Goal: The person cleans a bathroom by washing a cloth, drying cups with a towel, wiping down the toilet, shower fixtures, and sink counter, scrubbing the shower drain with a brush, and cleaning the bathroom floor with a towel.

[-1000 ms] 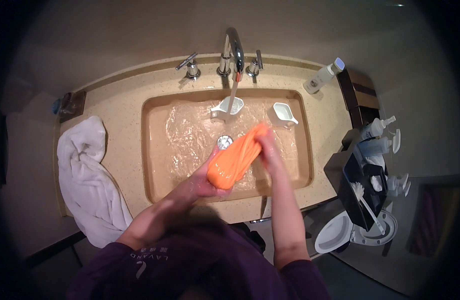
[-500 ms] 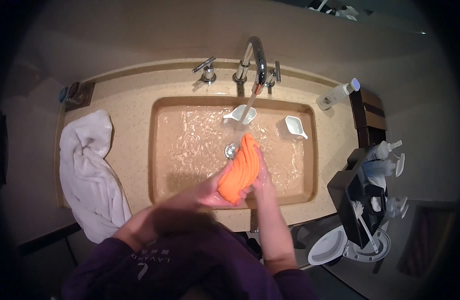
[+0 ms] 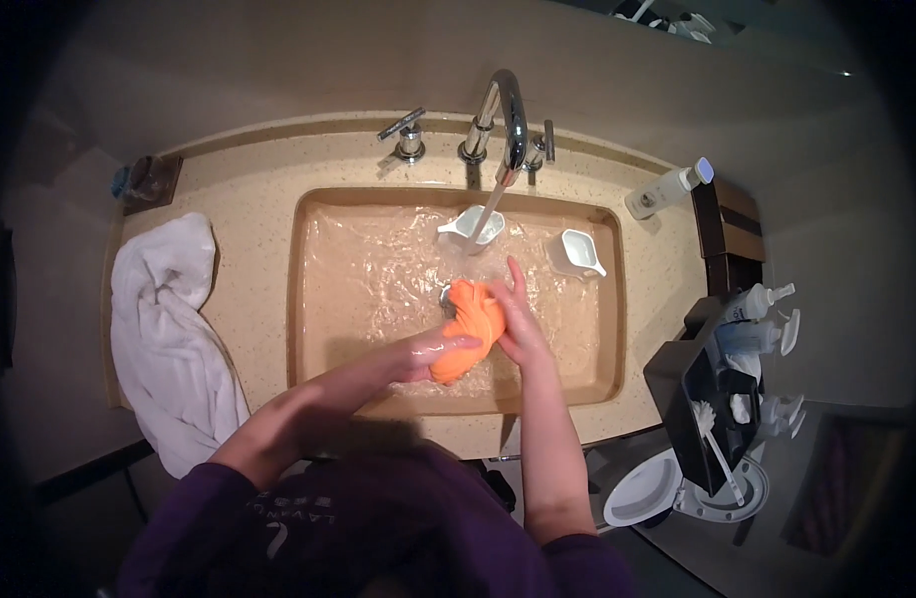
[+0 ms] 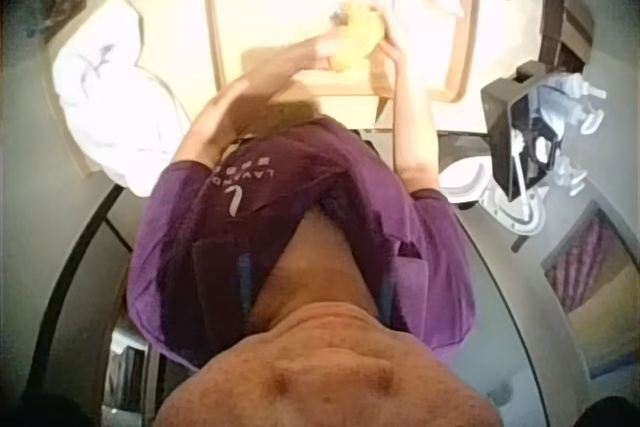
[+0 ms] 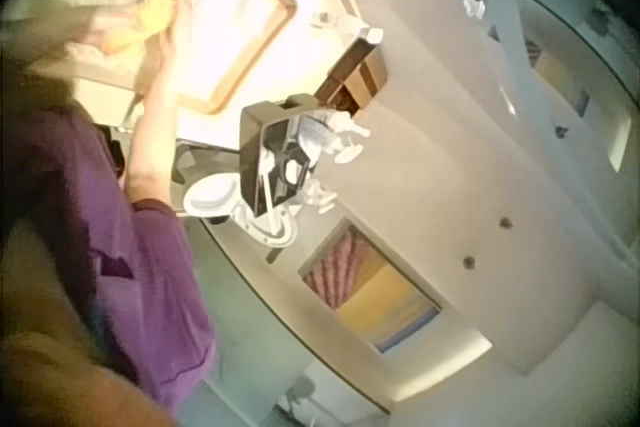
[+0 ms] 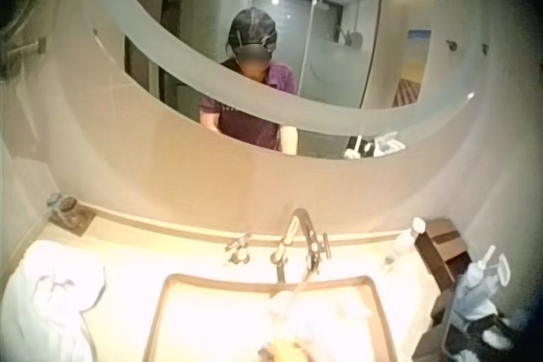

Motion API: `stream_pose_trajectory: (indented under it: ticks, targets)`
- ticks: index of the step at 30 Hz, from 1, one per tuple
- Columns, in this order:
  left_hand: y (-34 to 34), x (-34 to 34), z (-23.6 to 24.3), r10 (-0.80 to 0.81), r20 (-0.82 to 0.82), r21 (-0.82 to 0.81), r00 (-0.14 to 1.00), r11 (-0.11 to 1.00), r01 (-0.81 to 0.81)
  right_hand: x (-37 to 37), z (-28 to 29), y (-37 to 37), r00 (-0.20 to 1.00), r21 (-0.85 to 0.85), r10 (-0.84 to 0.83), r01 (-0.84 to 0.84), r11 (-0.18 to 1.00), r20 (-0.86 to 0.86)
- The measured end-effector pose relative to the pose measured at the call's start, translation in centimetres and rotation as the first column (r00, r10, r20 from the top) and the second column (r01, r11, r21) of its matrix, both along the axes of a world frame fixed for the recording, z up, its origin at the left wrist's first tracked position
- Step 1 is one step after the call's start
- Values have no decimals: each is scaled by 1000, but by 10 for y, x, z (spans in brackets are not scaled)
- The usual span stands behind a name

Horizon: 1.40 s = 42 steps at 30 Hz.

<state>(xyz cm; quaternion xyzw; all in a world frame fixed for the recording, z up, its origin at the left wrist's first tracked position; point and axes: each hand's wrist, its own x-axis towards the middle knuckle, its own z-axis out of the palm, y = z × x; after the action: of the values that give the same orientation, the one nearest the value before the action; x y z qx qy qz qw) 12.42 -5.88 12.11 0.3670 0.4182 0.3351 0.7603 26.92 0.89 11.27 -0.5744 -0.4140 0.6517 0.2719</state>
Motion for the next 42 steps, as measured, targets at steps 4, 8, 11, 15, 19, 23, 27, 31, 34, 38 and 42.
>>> stream_pose_trajectory:
  ticks: [4,8,11,15,19,23,27,31,34,38,42]
  targets:
    - [-10,13,52,268,882,-442,387,754,486,12,6,-27,504,-44,-119,158,986,-856]
    - [-24,36,79,635,763,-637,122,706,311,-1,40,-12,102,141,129,120,983,-986]
    - [-17,25,66,612,754,-656,236,705,267,9,55,-7,450,17,-47,137,990,-892]
    - [-6,10,49,17,475,-370,880,911,183,1,64,5,955,15,94,-94,995,-280]
    - [6,17,14,-287,-417,36,862,943,331,12,9,8,919,33,376,-382,924,116]
    - [4,5,-23,-140,-657,134,741,945,298,-6,19,-1,952,88,268,-282,955,146]
    - [6,-18,-28,-172,201,111,964,982,152,-16,75,-6,955,199,285,-295,934,81]
    - [4,-34,2,77,560,-411,825,890,196,-30,103,-5,896,688,64,-381,617,439]
    - [8,-24,27,245,893,-364,377,887,284,-41,139,-25,889,840,160,-457,293,428]
    - [25,-12,85,495,644,-183,584,840,-510,-30,91,-36,957,698,-196,291,654,-216]
    - [16,-3,118,468,-60,809,882,540,-232,-30,100,-32,696,-376,-543,398,837,-470]
